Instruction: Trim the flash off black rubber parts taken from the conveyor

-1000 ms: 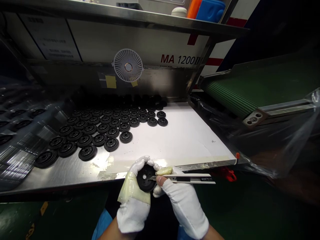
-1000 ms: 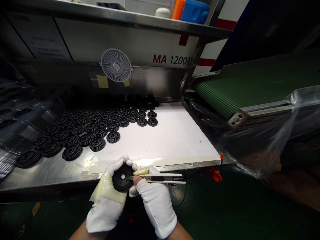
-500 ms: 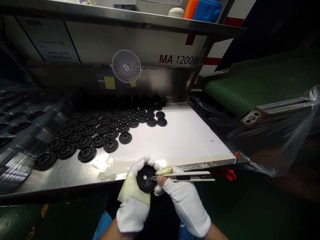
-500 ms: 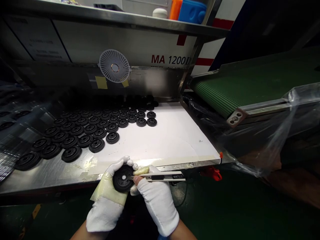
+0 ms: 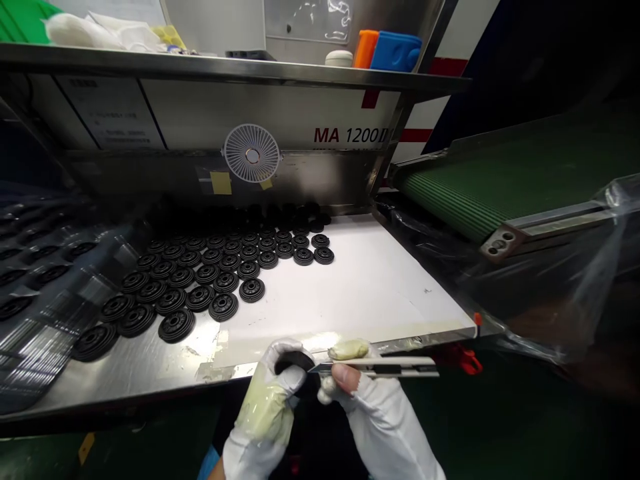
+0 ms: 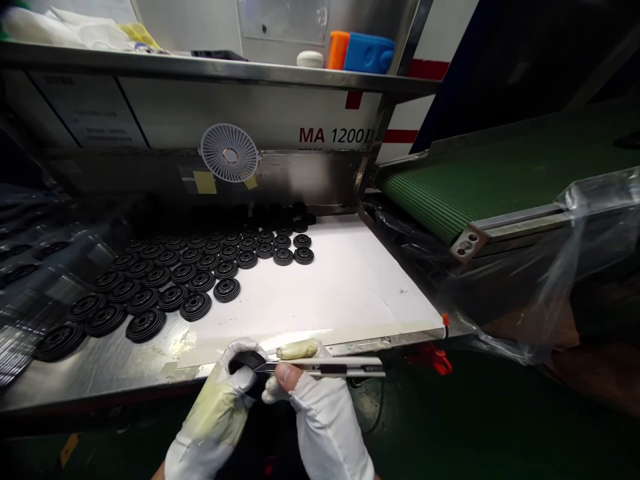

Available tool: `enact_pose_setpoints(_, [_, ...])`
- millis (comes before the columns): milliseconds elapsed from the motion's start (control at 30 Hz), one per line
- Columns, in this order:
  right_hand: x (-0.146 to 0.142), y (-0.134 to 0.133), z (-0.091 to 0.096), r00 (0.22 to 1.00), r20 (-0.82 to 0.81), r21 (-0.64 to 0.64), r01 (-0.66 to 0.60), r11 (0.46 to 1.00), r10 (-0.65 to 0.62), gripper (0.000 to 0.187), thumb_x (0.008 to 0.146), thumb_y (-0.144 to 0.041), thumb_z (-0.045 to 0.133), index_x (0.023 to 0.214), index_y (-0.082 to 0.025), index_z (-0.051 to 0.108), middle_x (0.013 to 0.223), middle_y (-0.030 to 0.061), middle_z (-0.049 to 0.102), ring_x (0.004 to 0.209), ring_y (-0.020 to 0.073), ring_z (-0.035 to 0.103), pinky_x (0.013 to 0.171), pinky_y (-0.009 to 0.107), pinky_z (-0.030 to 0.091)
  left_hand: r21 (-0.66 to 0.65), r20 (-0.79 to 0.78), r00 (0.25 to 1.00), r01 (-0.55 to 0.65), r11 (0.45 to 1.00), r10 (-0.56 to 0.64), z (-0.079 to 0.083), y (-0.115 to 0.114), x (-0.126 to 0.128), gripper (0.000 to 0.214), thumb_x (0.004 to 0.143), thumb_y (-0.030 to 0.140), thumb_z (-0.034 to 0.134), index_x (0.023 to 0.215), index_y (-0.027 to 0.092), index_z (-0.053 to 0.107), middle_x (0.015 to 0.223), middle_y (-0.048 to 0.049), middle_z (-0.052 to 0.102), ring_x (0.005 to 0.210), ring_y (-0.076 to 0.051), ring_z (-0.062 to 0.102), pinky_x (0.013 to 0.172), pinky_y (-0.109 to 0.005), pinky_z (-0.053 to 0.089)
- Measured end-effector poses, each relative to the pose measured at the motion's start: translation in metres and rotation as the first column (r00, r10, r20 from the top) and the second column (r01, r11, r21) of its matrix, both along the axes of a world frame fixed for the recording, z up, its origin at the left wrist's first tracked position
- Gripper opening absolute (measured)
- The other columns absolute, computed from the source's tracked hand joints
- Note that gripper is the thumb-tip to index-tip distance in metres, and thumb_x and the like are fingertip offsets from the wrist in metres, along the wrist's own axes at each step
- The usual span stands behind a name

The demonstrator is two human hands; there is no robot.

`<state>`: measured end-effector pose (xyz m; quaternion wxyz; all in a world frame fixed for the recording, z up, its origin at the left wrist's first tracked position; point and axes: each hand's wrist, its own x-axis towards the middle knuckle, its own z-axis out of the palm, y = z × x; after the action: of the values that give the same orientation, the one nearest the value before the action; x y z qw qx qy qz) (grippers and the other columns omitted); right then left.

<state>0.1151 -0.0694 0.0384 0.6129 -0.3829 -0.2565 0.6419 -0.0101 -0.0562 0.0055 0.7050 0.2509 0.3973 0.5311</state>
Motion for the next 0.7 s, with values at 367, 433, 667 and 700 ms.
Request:
enact_pose_setpoints(367, [-0.002,-0.003,-0.003,0.970,0.220,-0.032,0.115,0.993,-0.105,0.021,0.068,-0.031,0.071,0.062,-0.019,0.055,0.052,-0.0050,0.050,0.046,0.0079,0.042,0.044,0.021,0.038,0.067,-0.072,0.997,0.003,0.998,0.002,-0.005,0.005,0.008,0.016,0.059,0.007,0.067,0.070,0.018,0.061,0.071,-0.0014,0.066,0.067,-0.015,0.059,0.065,-0.027,0.045])
enact_pose_setpoints(433, [0.000,-0.003,-0.006,0.949,0.296,-0.028,0.123,0.992,-0.109,0.018,0.065,-0.031,0.074,0.065,-0.020,0.059,0.053,-0.0034,0.054,0.045,0.0099,0.045,0.043,0.023,0.039,0.067,-0.048,0.998,-0.033,0.997,0.036,-0.002,0.004,0.008,0.014,0.061,0.006,0.064,0.068,0.018,0.061,0.071,-0.0007,0.067,0.066,-0.014,0.060,0.064,-0.026,0.046])
enact_pose_setpoints(667, [0.002,-0.003,-0.019,0.920,0.372,-0.026,0.139,0.990,-0.119,0.026,0.058,-0.038,0.078,0.065,-0.019,0.062,0.051,0.0000,0.061,0.039,0.0119,0.050,0.042,0.027,0.044,0.052,-0.035,0.999,-0.040,0.998,0.042,-0.001,0.004,0.011,0.023,0.056,0.000,0.063,0.069,0.018,0.062,0.069,0.0002,0.067,0.066,-0.014,0.061,0.063,-0.024,0.045])
enact_pose_setpoints(700, [0.001,-0.003,-0.020,0.919,0.372,-0.018,0.150,0.988,-0.133,0.029,0.057,-0.041,0.078,0.066,-0.018,0.061,0.052,0.0004,0.061,0.039,0.0119,0.051,0.042,0.027,0.045,0.053,-0.030,0.999,-0.038,0.998,0.040,0.000,0.003,0.011,0.023,0.056,-0.001,0.062,0.069,0.018,0.062,0.068,0.0002,0.067,0.066,-0.014,0.061,0.062,-0.024,0.045])
